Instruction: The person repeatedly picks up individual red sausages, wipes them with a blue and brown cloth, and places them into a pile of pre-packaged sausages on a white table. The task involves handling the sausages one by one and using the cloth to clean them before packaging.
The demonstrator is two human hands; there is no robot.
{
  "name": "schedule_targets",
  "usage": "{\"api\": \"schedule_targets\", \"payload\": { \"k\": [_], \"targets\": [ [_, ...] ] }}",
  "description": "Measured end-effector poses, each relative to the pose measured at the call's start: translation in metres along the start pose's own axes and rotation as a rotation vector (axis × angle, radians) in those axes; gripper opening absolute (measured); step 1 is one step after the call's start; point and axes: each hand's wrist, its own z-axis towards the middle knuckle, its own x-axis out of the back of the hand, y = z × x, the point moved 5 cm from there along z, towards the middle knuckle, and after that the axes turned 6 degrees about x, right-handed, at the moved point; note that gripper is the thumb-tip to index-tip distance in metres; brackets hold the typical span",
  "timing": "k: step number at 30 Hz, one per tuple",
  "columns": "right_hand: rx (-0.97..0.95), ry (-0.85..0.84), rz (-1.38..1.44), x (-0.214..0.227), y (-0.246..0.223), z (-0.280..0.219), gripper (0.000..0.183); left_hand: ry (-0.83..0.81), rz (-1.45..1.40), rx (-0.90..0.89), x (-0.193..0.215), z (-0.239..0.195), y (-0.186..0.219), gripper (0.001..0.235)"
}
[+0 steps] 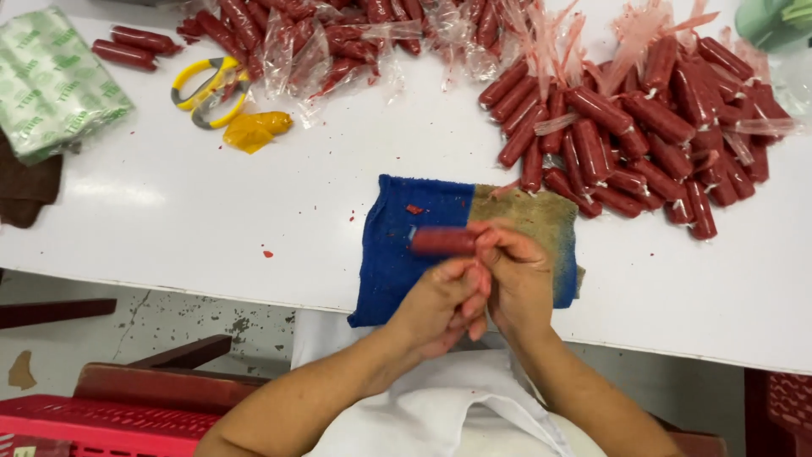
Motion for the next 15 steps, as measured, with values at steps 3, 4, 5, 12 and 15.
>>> {"api": "schedule_targets", "payload": {
  "k": [3,4,5,12,15],
  "targets": [
    [0.531,-0.244,-0.568,-0.029,-0.057,0.016,0.009,0.051,0.177,-0.054,-0.001,0.008,0.034,0.019],
    [0.531,-0.241,-0.568,-0.023,-0.063,0.027,0.009,0.051,0.179,-0.052,-0.003,0.003,0.047,0.019],
    [0.518,-0.436,-0.556,-0.026,-0.065,0.036,0.008,0.050,0.216,-0.011,-0.004,-0.002,0.057,0.019],
    [0.280,-1.096,-0.819,-0.048,-0.075,0.055,0.015,0.052,1.172,-0.338,-0.032,-0.014,0.116,0.020],
    [0.258,-1.164,-0.699,-0.049,-0.065,0.057,0.016,-0.136,1.498,-0.397,-0.051,-0.015,0.117,0.056]
  ]
}}
